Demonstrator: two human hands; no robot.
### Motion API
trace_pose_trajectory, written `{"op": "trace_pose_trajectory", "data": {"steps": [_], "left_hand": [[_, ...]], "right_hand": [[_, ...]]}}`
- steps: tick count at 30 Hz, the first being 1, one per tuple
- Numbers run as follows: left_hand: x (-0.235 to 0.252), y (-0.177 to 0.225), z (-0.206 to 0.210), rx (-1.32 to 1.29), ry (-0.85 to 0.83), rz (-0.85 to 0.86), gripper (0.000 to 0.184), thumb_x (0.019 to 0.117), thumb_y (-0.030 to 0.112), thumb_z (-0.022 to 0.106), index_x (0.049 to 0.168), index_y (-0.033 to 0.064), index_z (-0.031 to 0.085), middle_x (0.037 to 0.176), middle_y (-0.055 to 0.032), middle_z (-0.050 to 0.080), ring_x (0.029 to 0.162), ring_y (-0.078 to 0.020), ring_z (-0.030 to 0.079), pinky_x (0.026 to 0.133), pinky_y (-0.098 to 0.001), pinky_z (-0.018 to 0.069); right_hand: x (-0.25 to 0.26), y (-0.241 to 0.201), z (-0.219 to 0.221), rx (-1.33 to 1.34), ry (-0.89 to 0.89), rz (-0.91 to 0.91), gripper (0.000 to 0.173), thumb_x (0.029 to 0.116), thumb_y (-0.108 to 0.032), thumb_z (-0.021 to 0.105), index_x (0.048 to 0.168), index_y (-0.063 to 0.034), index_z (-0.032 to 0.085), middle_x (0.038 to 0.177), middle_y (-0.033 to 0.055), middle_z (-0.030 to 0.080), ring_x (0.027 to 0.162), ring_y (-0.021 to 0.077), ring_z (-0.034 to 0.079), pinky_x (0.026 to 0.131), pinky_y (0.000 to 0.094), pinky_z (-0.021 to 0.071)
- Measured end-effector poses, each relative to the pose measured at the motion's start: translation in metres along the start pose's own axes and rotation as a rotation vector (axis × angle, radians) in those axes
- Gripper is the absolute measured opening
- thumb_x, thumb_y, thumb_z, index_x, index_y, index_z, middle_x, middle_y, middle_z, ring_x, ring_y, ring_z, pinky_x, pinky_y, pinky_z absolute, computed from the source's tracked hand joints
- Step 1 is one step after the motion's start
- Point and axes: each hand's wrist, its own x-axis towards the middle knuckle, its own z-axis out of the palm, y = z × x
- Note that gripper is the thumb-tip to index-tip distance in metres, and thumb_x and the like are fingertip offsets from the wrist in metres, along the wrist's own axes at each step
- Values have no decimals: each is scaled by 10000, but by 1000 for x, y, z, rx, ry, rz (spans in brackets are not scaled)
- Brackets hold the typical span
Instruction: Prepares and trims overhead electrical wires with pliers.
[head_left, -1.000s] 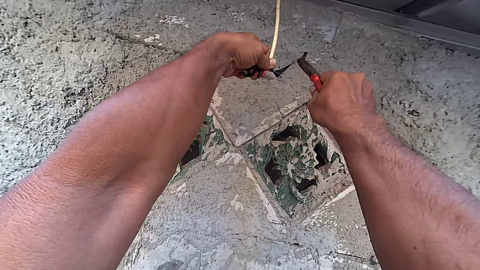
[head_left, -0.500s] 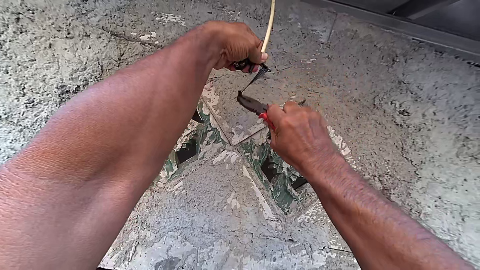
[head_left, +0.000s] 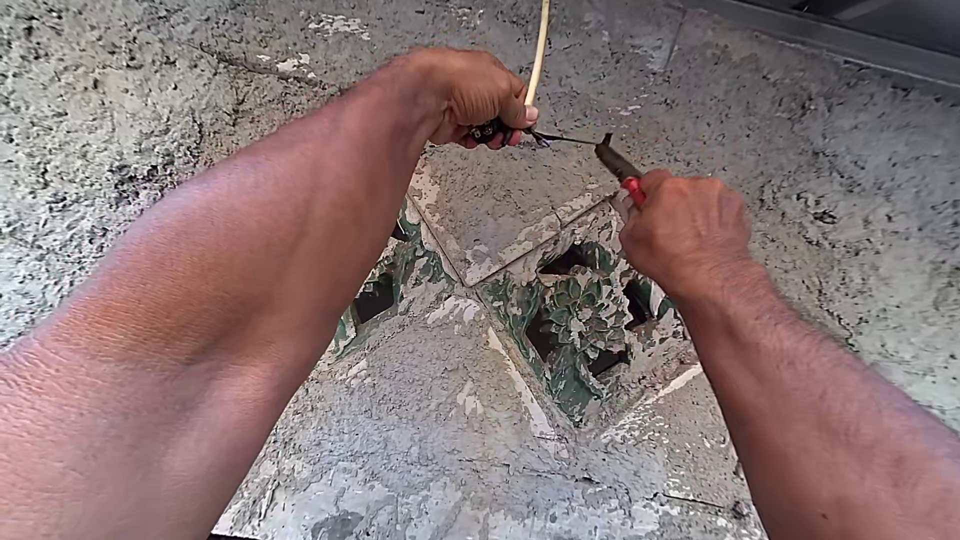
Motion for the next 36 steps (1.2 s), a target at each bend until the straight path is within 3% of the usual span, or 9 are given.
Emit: {"op": "trace_pose_trajectory", "data": {"steps": [4, 8, 12, 15, 19, 24, 26, 30, 36], "left_hand": [[8, 3, 6, 26, -9, 6, 172, 1035, 289, 609, 1095, 143, 676, 868, 7, 672, 660, -61, 589, 535, -186, 442], [9, 6, 7, 79, 25, 1, 176, 1025, 306, 621, 1080, 160, 702, 867, 25, 686, 666, -51, 600, 551, -190, 456], [8, 1, 0, 34, 32, 29, 128, 1000, 261, 645, 1041, 152, 697, 847, 15, 693, 676, -57, 614, 566, -202, 473], [6, 0, -8, 58, 28, 18, 174, 1006, 304, 651, 1042, 141, 699, 857, 4, 684, 672, -69, 605, 572, -204, 475], [1, -8, -11, 42, 35, -6, 171, 1009, 291, 653, 1047, 128, 686, 870, -3, 695, 667, -67, 601, 559, -195, 458], [6, -13, 4, -33, 19, 5, 173, 1030, 283, 619, 1075, 125, 674, 868, -3, 681, 650, -67, 579, 548, -192, 434], [9, -15, 10, -45, 17, 11, 174, 1032, 281, 617, 1080, 125, 677, 860, -3, 676, 649, -69, 576, 551, -190, 435], [11, -22, 12, -70, 20, 21, 175, 1035, 270, 614, 1076, 114, 681, 868, -12, 678, 659, -71, 580, 560, -195, 445], [7, -16, 11, -137, -5, 38, 159, 1045, 250, 591, 1080, 114, 665, 863, -4, 661, 642, -58, 566, 534, -176, 420]], "right_hand": [[17, -1, -36, 81, 135, -42, 341, 1024, -272, 485, 1079, 35, 622, 1006, 355, 657, 983, 583, 645, 729, 746, 472], [5, -30, -58, 152, 320, -199, 326, 1035, -294, 481, 1018, -8, 636, 929, 273, 679, 916, 491, 672, 708, 678, 479], [-27, -50, -35, 85, 356, -479, 292, 1051, -281, 457, 1032, -33, 610, 885, 217, 627, 820, 446, 665, 609, 591, 505], [-49, -50, 4, 3, 263, -562, 251, 1042, -236, 488, 1039, -31, 633, 828, 213, 597, 740, 452, 639, 565, 568, 490], [-52, -28, 40, -107, 116, -456, 184, 1013, -175, 527, 1028, -30, 640, 876, 250, 633, 786, 483, 659, 605, 592, 517], [-45, -27, 40, -212, -64, -276, 152, 968, -114, 557, 1070, -35, 638, 965, 270, 642, 882, 502, 662, 641, 613, 516], [-52, -31, 40, -195, -53, -311, 152, 949, -105, 575, 1064, -35, 645, 952, 272, 638, 865, 505, 659, 636, 617, 518], [-72, -44, 45, -91, 62, -436, 171, 1003, -172, 530, 1042, -63, 656, 869, 217, 632, 791, 450, 659, 598, 563, 512], [-65, -41, 45, -67, -71, -323, 158, 990, -151, 552, 1069, -57, 650, 921, 232, 647, 825, 456, 676, 610, 582, 523]]}}
